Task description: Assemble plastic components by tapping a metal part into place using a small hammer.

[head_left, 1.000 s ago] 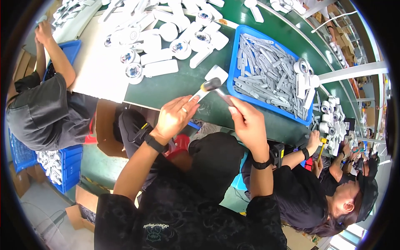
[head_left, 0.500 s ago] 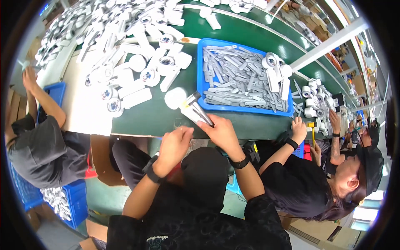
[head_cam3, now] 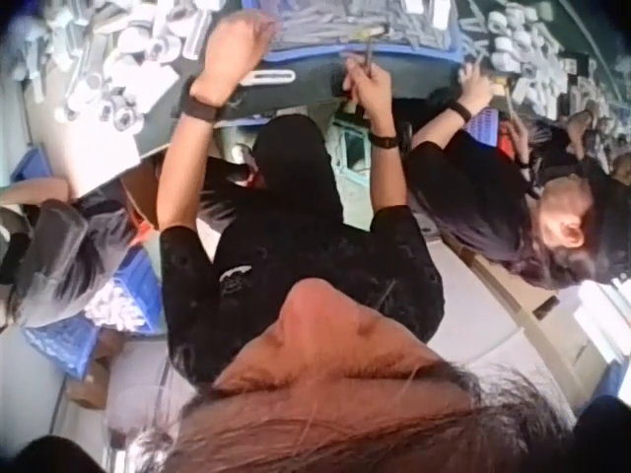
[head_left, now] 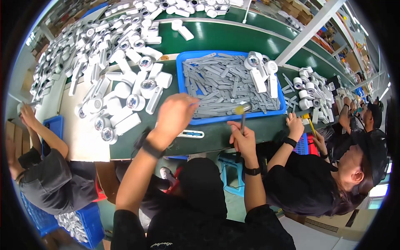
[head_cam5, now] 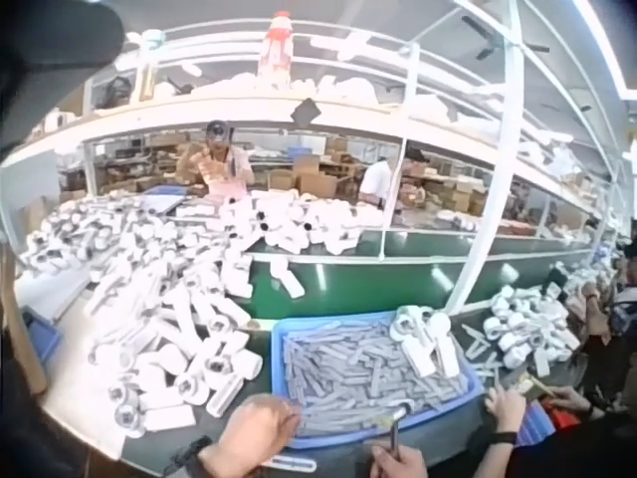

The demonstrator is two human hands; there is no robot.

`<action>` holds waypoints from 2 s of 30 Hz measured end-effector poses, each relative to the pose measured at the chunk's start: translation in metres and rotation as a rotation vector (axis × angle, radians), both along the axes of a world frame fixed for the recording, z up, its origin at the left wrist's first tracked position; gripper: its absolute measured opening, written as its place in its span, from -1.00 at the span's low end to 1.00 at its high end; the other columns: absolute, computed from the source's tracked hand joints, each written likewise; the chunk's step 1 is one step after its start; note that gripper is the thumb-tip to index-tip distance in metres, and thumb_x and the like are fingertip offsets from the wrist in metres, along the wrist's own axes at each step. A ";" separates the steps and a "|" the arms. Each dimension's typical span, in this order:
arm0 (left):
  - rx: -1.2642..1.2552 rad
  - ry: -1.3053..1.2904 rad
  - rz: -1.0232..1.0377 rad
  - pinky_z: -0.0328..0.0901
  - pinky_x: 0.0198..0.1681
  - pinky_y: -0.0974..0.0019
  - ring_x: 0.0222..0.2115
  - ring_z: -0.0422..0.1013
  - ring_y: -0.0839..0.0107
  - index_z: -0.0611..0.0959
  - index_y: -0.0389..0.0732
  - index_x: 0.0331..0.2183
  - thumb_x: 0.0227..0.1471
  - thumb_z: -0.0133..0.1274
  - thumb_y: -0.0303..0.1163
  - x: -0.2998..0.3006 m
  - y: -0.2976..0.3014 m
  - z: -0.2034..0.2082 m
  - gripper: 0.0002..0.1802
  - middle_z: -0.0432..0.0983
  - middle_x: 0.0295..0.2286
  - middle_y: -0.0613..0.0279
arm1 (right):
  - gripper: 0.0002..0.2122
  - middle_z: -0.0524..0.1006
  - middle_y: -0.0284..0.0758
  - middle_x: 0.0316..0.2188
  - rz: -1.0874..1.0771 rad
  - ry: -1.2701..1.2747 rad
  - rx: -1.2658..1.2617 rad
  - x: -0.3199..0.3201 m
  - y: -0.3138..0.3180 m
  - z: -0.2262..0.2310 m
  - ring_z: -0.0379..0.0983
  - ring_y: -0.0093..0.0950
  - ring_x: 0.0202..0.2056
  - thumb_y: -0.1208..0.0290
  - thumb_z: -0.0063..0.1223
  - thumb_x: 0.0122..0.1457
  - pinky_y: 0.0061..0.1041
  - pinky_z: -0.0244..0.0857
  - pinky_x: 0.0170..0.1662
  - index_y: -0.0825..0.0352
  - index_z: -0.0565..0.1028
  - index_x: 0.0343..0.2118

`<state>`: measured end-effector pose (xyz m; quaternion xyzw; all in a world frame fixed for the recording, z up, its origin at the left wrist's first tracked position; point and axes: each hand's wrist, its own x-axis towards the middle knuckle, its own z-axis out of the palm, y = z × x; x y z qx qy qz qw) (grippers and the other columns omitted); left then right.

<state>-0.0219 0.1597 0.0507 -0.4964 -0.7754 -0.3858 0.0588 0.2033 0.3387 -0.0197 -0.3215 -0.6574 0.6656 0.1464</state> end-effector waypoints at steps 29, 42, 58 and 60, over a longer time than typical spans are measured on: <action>0.012 0.515 -0.201 0.56 -0.05 0.15 -0.12 0.61 0.12 0.68 -0.35 -0.03 -0.06 0.16 -0.60 0.038 -0.076 -0.018 -0.53 0.60 -0.06 0.05 | -0.73 0.64 -0.35 -0.40 0.242 0.041 -0.387 -0.025 -0.063 0.052 0.22 -0.79 -0.69 0.42 0.20 0.37 -0.72 -0.02 -0.66 0.43 0.62 0.05; 0.041 0.066 0.048 0.38 0.19 0.03 0.11 0.47 0.05 0.70 -0.22 -0.02 -0.21 0.51 -0.29 0.021 -0.093 -0.063 -0.36 0.62 0.01 0.15 | -0.80 0.58 -0.45 -0.53 0.279 -0.004 0.362 -0.051 -0.075 0.024 0.28 -0.74 -0.58 0.39 0.22 0.35 -0.59 0.16 -0.50 0.30 0.71 -0.04; -0.022 0.395 -0.014 0.38 0.18 -0.09 0.00 0.50 0.18 0.76 -0.17 -0.21 0.00 0.36 -0.20 0.010 -0.093 -0.079 -0.67 0.66 -0.20 0.31 | -0.77 0.54 -0.55 -0.59 0.359 -0.341 0.253 -0.075 -0.068 0.048 0.29 -0.79 -0.59 0.40 0.23 0.32 -0.64 0.12 -0.53 0.24 0.71 0.00; -0.027 0.407 -0.035 0.38 0.17 -0.09 -0.01 0.50 0.17 0.76 -0.18 -0.21 0.01 0.35 -0.20 0.005 -0.091 -0.078 -0.67 0.65 -0.20 0.30 | -0.76 0.54 -0.55 -0.59 0.340 -0.394 0.255 -0.072 -0.072 0.053 0.26 -0.79 -0.62 0.38 0.24 0.32 -0.65 0.11 -0.56 0.23 0.70 0.01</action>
